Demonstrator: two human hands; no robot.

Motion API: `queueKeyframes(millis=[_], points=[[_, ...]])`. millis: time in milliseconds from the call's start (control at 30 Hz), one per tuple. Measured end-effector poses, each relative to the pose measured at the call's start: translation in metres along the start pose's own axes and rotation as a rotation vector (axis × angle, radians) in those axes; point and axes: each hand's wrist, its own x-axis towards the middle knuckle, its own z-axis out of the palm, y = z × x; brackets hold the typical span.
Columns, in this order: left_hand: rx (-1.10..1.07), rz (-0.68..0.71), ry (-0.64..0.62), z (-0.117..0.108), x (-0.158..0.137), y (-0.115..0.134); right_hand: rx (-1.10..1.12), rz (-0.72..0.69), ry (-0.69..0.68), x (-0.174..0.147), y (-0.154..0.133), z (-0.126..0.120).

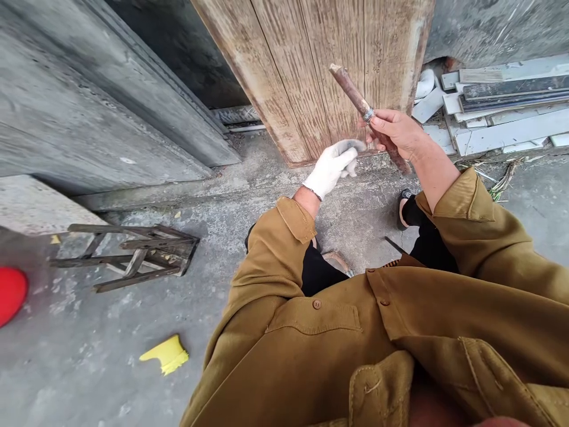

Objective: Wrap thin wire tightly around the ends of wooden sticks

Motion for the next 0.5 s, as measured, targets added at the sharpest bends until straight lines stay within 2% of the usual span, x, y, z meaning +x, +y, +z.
queueKeyframes(millis=[133,233,300,367,433,467,500], points=[[0.055,-0.027,-0.114,-0.007,-0.004,-0.001,-0.114,0.017,0.11,0.003,0.003,-0.008],[0.134,-0.025,-0.241,-0.008,-0.008,-0.003,-0.523,0.094,0.169,0.009,0.006,-0.012],[0.222,-0.005,-0.287,-0.01,-0.01,-0.002,-0.818,0.226,0.067,0.011,0.007,-0.014],[0.312,0.009,-0.306,-0.013,-0.012,0.001,-0.928,0.372,-0.081,0.006,0.005,-0.019],[0.342,-0.007,-0.305,-0.017,-0.013,0.003,-0.86,0.457,-0.229,-0.004,0.001,-0.027],[0.329,-0.027,-0.3,-0.02,-0.013,0.003,-0.775,0.511,-0.385,-0.01,-0.002,-0.031],[0.305,-0.05,-0.289,-0.021,-0.013,0.003,-0.67,0.437,-0.507,-0.016,-0.005,-0.035]])
